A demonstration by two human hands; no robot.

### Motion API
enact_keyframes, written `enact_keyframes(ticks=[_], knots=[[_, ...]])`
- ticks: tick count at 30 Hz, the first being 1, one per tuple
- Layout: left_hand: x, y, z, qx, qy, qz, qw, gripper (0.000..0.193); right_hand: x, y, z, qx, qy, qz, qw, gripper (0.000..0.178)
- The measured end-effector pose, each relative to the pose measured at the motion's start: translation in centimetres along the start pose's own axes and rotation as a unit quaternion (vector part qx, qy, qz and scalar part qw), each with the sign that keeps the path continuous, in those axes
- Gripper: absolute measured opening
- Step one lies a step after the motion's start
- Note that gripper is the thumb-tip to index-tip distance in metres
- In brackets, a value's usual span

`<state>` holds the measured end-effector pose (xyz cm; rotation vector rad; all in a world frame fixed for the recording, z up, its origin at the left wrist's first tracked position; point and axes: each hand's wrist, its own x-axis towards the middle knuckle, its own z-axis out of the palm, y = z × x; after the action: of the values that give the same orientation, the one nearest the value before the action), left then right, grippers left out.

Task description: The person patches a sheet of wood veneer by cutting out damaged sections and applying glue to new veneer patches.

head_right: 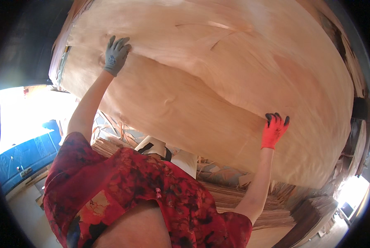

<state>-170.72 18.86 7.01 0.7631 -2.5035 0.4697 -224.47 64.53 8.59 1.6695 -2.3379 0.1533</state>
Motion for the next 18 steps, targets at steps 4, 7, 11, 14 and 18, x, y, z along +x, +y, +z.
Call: enact_keyframes(ticks=[4,7,11,14,18], knots=[[-3.3,0.6,1.1,-0.01,-0.029,-0.021,0.999,0.016,-2.9,-2.2,2.0,0.07,0.017,0.027,0.997,0.031],[-4.1,0.2,0.7,-0.003,-0.025,-0.036,0.999,0.019,-4.0,-2.3,2.2,0.122,0.017,0.038,0.992,0.031],[-4.9,-0.6,-1.3,-0.011,-0.025,-0.052,0.998,0.023,-4.4,-4.4,-0.7,0.047,-0.009,-0.027,0.999,0.032],[-6.0,-1.8,-1.6,-0.001,-0.053,-0.07,0.996,0.024,-4.6,-5.5,-0.7,0.042,-0.019,-0.036,0.998,0.034],[-7.6,-3.0,-0.8,0.004,-0.067,-0.082,0.994,0.025,-5.3,-7.1,-0.1,0.051,-0.016,-0.05,0.997,0.035]])
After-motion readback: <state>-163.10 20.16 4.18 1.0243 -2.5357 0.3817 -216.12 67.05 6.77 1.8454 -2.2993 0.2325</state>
